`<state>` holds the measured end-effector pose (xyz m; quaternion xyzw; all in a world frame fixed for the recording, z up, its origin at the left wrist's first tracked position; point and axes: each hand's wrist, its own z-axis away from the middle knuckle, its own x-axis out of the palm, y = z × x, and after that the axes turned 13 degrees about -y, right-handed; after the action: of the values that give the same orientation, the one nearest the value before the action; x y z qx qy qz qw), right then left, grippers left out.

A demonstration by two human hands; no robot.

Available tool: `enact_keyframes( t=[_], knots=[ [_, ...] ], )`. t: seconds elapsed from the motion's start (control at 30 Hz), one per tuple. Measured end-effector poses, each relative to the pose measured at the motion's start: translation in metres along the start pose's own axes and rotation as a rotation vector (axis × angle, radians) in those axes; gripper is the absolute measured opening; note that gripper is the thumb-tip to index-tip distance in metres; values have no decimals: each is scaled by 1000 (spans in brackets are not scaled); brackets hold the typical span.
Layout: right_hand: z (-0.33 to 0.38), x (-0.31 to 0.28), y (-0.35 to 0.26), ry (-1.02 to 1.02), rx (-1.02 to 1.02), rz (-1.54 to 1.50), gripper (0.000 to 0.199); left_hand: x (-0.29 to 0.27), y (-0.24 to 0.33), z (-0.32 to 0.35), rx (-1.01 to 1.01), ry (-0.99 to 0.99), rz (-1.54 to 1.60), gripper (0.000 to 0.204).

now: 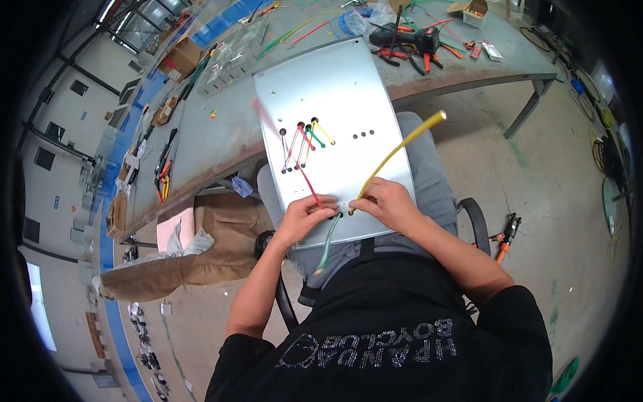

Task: The person inserts colored wires into holes on a metal panel, then flips the panel to connect the wires to circuit breakers and terminal blocks. They use pliers to strip wire ends and a screwdriver to tighten connections.

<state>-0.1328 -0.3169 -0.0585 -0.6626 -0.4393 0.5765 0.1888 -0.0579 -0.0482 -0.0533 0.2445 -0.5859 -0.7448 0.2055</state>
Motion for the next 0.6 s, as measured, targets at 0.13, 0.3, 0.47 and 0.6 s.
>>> enact_keyframes(
  t=[0.13,0.3,0.47,0.6],
  knots=[
    [-7,-1,7,-4,126,29,41,1,6,-10,-2,66,-104,32],
    [-16,2,6,-19,229,105,48,8,5,-22,-85,207,-214,23],
    [-26,7,14,-60,305,194,42,15,9,-33,80,325,-796,36],
    [-36,6,16,-80,326,190,42,14,-4,-45,164,386,-1077,36]
  ],
)
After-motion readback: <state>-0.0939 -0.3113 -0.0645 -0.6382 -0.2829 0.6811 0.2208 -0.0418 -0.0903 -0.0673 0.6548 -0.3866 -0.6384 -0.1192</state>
